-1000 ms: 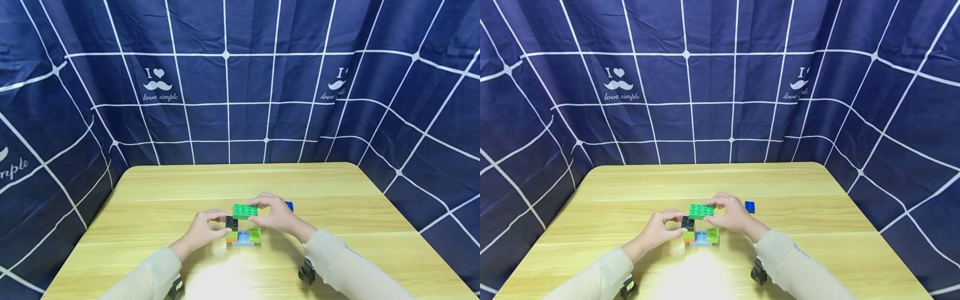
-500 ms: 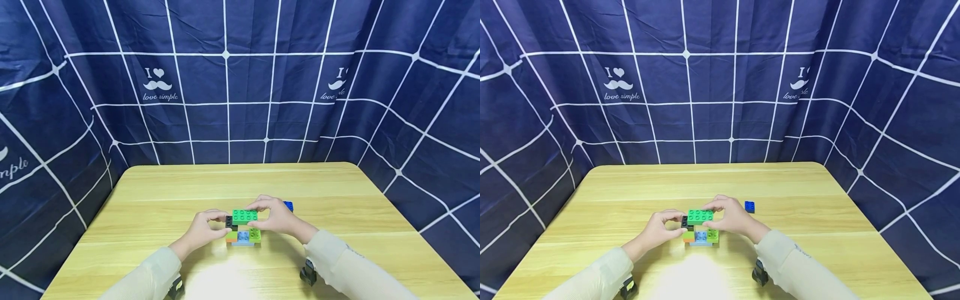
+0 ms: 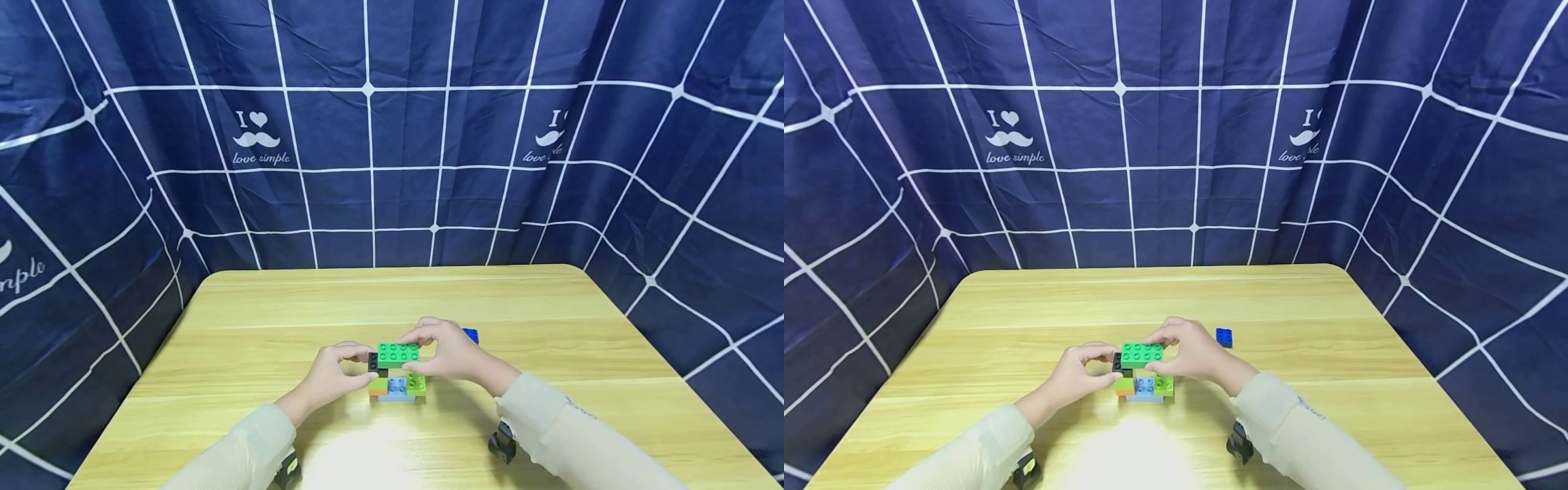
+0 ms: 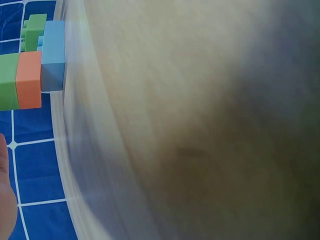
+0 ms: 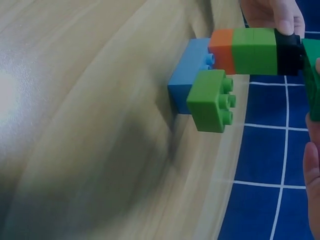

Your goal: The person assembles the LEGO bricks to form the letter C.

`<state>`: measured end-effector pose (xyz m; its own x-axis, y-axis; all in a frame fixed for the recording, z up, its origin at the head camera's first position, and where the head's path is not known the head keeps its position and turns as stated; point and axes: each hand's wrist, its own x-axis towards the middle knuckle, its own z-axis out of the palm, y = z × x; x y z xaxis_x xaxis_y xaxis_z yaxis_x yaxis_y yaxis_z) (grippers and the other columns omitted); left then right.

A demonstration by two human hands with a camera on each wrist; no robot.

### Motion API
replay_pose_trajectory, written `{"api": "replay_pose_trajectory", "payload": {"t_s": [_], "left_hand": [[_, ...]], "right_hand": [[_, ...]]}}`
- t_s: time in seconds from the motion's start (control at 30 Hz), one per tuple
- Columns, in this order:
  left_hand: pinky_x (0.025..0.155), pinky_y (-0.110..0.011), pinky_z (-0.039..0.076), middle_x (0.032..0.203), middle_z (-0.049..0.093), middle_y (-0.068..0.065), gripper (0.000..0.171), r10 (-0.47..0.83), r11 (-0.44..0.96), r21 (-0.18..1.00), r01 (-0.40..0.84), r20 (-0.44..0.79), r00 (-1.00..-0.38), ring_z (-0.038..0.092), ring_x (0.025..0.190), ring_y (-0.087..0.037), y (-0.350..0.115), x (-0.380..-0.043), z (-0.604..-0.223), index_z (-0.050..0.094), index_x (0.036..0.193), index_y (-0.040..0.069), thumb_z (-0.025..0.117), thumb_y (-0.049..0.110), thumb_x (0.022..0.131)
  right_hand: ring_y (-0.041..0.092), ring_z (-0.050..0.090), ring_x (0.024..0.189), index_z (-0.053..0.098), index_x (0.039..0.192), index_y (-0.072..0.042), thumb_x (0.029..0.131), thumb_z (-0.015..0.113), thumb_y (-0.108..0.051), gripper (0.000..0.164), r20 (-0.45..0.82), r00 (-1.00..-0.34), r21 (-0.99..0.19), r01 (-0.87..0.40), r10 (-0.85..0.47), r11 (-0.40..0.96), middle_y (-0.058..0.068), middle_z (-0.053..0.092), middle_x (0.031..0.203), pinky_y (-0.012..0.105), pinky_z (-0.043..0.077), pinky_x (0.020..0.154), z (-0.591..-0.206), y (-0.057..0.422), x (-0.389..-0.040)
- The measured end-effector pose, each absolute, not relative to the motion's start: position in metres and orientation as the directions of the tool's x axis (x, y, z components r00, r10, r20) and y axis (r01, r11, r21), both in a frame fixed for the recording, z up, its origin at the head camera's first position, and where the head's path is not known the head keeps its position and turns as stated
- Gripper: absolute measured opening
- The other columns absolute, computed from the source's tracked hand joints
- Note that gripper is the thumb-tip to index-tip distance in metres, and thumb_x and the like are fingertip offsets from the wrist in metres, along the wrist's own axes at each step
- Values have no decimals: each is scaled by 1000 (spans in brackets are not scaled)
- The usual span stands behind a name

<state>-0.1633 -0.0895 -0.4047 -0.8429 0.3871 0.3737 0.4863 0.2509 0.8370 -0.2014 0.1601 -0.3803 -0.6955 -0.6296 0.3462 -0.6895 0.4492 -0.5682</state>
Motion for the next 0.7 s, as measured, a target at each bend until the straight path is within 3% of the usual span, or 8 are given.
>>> {"api": "replay_pose_trajectory", "payload": {"t_s": [0.4, 0.7], "left_hand": [[83, -54, 49, 96, 69, -8, 28, 382, 269, 823, 501, 386, -840, 62, 89, -34, -90, -172, -420, 70, 102, 0, 77, -2, 75], [83, -44, 51, 98, 68, 3, 27, 380, 266, 818, 510, 397, -836, 62, 89, -22, -93, -182, -439, 72, 102, 11, 80, 11, 76]], "right_hand": [[6, 59, 81, 73, 105, -14, 74, 83, -23, 33, 294, -709, -596, -661, -641, 457, -13, 59, 86, 36, 53, 77, -372, 158, -198], [4, 60, 78, 73, 101, -13, 73, 83, -20, 31, 229, -725, -594, -633, -649, 497, -13, 59, 85, 35, 52, 77, -367, 156, -197]]}}
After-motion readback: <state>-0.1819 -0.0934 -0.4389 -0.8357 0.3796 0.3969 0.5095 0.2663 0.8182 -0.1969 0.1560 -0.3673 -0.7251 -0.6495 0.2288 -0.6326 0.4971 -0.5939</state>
